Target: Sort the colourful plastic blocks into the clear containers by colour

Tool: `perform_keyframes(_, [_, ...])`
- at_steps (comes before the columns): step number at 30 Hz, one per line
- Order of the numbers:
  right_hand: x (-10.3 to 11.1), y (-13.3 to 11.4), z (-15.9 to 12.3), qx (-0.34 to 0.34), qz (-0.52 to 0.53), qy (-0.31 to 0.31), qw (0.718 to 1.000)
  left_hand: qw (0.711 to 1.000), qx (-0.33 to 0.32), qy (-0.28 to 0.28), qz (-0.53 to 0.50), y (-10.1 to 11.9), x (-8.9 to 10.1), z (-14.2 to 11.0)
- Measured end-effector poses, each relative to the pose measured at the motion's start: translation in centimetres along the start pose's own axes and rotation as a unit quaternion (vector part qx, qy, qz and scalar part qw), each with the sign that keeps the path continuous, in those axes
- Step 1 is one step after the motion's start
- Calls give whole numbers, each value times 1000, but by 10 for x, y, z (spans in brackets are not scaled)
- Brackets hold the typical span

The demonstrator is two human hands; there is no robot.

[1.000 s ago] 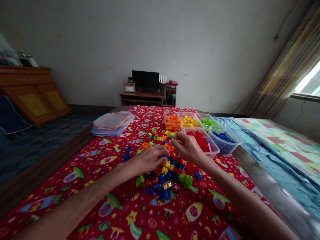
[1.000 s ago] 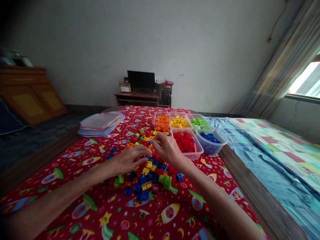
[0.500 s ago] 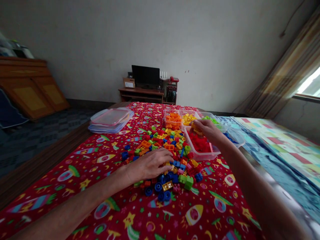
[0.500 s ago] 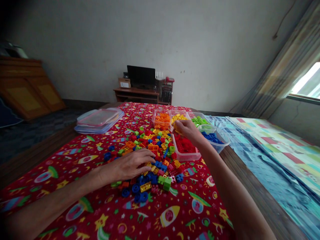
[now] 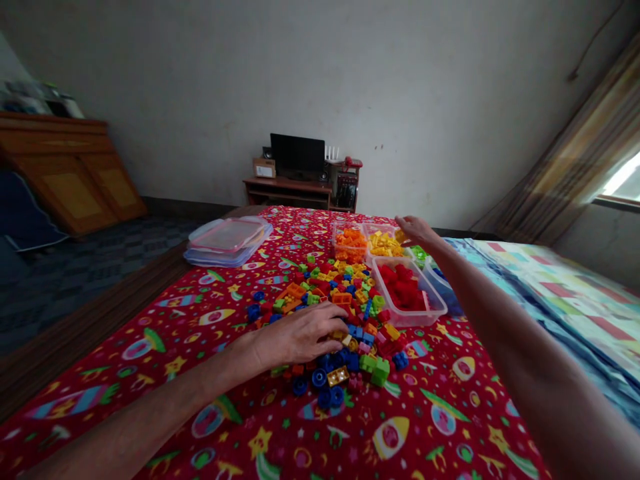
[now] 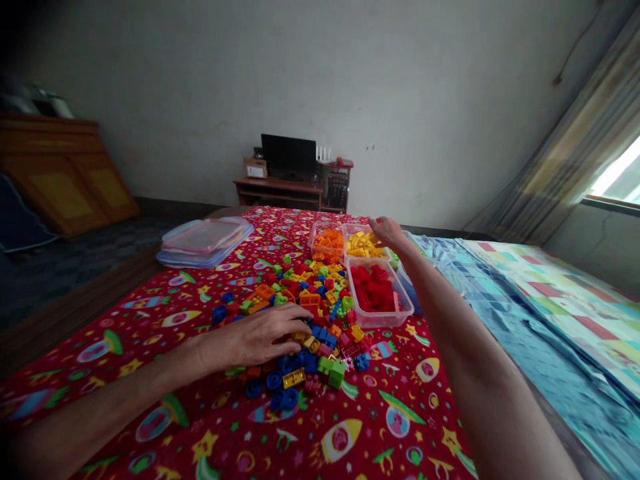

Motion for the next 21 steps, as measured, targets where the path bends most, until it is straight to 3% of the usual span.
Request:
perform_keyframes(4, [3, -10, -4, 45, -35, 25, 998, 999, -26, -10, -24, -3, 3, -1])
perform_keyframes(8, [-2, -12, -41, 111, 61, 19, 992, 999, -30, 0, -37, -6, 1, 1])
perform_keyframes(15, [-16, -28, -118, 235, 58, -56, 969, 996, 34, 82, -17, -21, 3, 2])
perform_keyframes(21, [-37, -49, -152, 345, -40, -145, 926, 985, 81, 148, 21, -48, 9, -1])
Point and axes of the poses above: each hand's wrist, its own z-axis towards the middle knuckle, its own x-axis out of the back of the hand, y = z × x, the point moved 1 cm from there along z, towards the middle knuckle, and after that the axes turned 4 degrees about x, right-handed, at the moved point
